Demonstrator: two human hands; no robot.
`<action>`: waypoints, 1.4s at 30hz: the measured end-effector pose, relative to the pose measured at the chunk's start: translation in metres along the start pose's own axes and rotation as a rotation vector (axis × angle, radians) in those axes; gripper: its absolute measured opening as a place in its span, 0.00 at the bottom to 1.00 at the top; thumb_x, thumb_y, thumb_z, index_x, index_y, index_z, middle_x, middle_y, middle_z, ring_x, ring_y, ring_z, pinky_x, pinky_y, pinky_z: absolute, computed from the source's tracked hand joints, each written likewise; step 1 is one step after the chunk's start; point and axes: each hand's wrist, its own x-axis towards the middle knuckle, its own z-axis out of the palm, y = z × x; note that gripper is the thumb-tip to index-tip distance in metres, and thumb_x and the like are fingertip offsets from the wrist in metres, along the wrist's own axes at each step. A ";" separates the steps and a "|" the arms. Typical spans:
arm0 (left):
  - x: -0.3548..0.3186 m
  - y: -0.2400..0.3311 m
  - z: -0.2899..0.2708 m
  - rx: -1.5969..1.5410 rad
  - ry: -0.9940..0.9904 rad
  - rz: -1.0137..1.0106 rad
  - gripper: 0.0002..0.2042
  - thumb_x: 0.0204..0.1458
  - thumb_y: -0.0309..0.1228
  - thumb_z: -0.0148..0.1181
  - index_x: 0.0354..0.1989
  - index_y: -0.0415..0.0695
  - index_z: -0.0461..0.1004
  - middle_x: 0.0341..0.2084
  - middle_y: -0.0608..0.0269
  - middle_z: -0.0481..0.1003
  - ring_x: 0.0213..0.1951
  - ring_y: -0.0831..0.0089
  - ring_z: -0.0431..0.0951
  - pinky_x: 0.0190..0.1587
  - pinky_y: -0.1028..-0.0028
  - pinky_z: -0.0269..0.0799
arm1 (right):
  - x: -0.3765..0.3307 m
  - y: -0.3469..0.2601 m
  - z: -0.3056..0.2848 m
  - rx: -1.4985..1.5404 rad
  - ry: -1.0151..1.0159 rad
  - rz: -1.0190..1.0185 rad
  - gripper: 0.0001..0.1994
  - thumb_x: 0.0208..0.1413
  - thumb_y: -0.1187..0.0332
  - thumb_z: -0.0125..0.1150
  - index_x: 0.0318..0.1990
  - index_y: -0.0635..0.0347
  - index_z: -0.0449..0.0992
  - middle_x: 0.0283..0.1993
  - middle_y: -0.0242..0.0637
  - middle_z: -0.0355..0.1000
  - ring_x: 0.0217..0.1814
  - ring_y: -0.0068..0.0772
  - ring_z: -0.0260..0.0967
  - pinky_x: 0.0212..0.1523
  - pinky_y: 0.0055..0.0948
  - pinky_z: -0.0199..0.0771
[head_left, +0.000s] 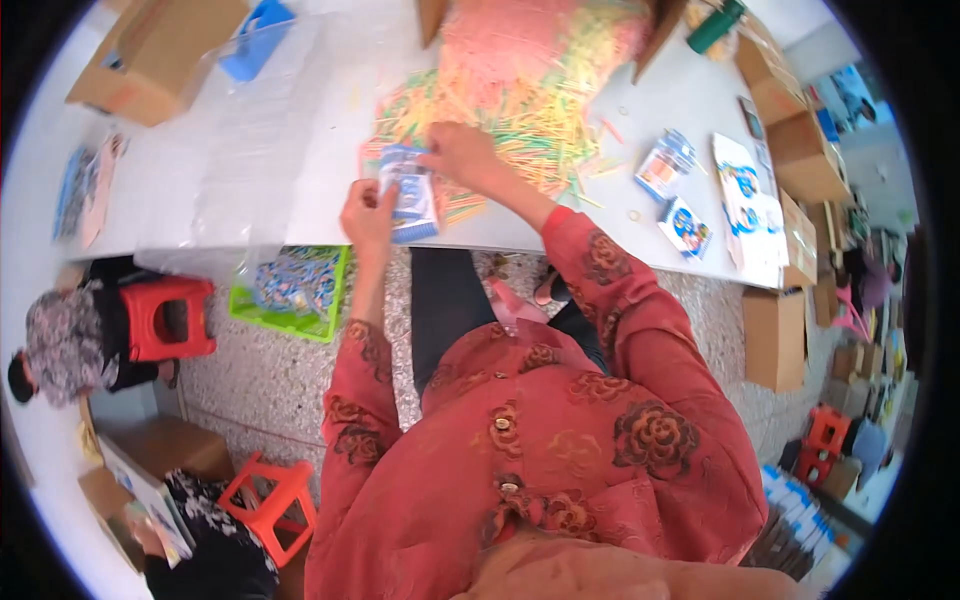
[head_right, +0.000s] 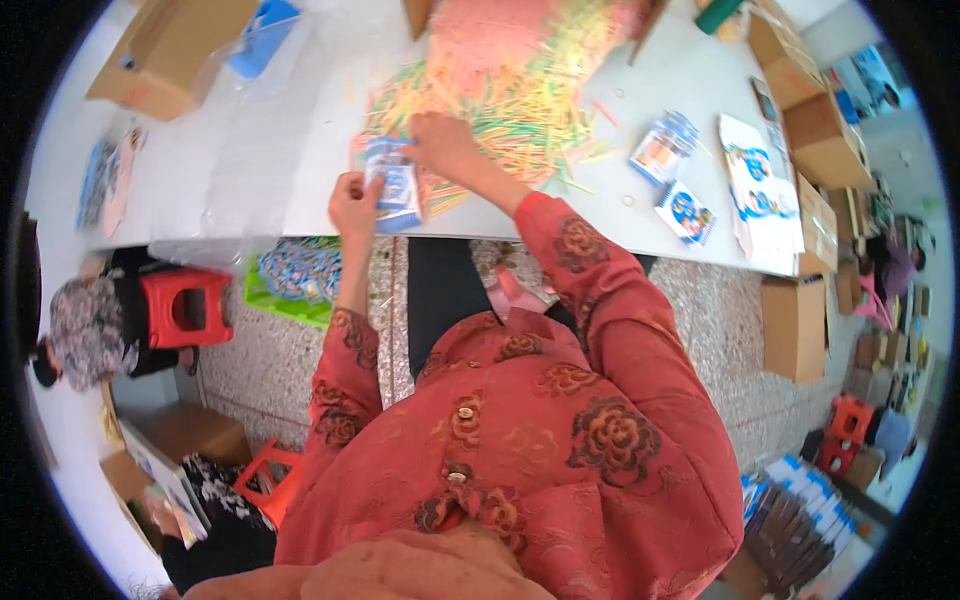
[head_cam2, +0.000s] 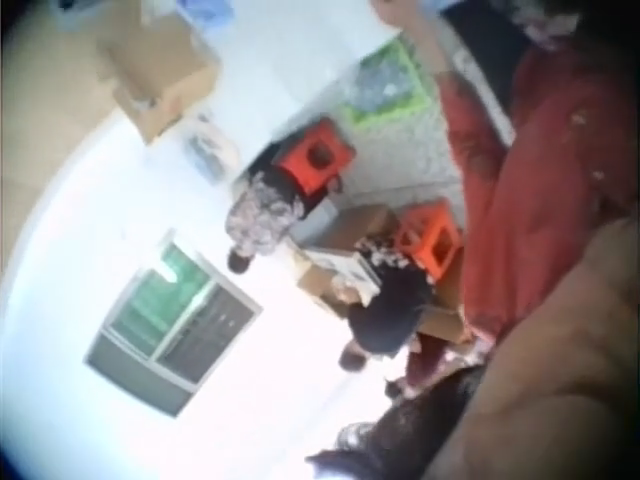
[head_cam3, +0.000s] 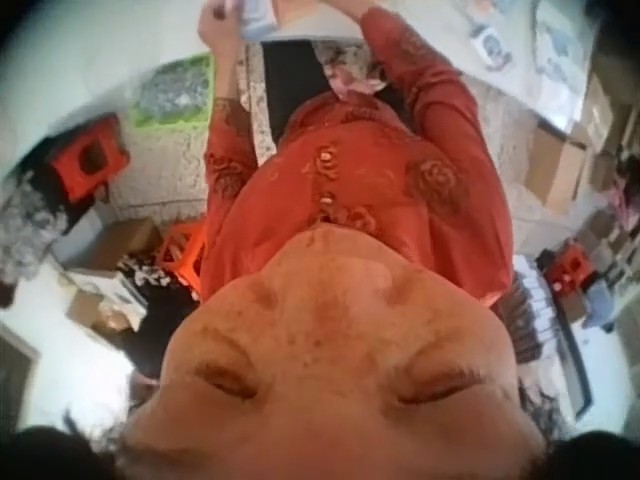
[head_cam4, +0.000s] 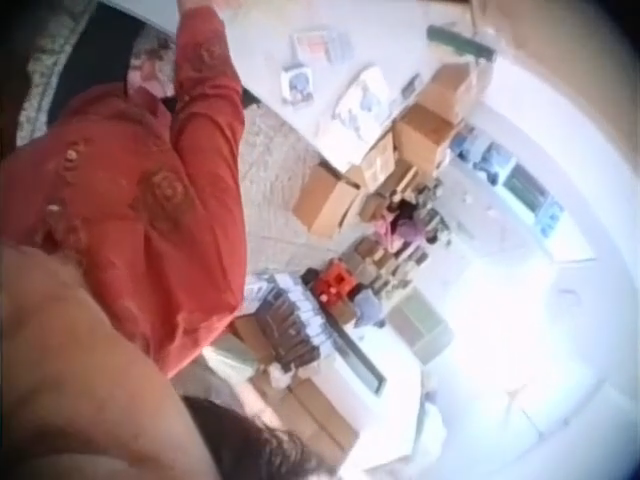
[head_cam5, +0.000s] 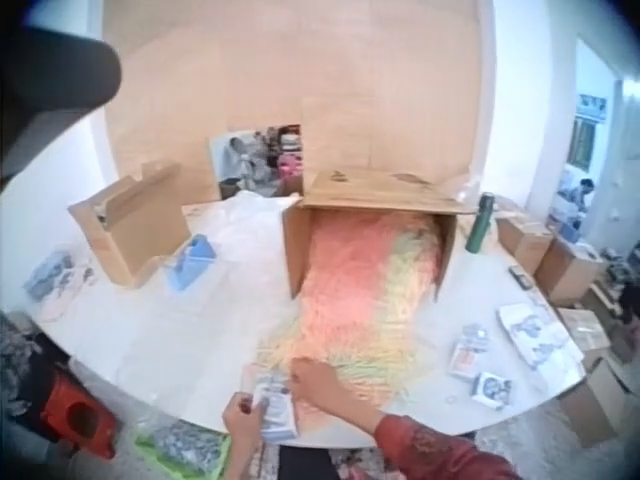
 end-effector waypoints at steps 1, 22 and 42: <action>-0.001 0.000 0.001 -0.018 -0.026 0.001 0.11 0.38 0.28 0.69 0.25 0.42 0.71 0.14 0.68 0.67 0.18 0.79 0.65 0.23 0.77 0.64 | 0.000 -0.003 0.003 0.040 0.012 -0.023 0.14 0.44 0.57 0.61 0.28 0.60 0.72 0.32 0.42 0.72 0.39 0.43 0.71 0.37 0.40 0.71; -0.007 0.014 0.003 0.021 0.079 -0.130 0.12 0.34 0.35 0.69 0.24 0.46 0.73 0.20 0.63 0.73 0.25 0.64 0.75 0.28 0.68 0.70 | -0.003 0.009 0.019 0.185 0.143 -0.326 0.16 0.48 0.69 0.63 0.46 0.59 0.72 0.35 0.39 0.72 0.26 0.25 0.68 0.29 0.25 0.69; -0.041 0.164 -0.213 -0.610 -0.506 0.386 0.08 0.42 0.28 0.62 0.31 0.40 0.77 0.23 0.62 0.75 0.23 0.77 0.74 0.24 0.78 0.68 | -0.060 0.016 -0.040 0.312 0.175 -0.150 0.15 0.53 0.74 0.58 0.49 0.59 0.71 0.51 0.33 0.67 0.32 0.18 0.64 0.30 0.18 0.65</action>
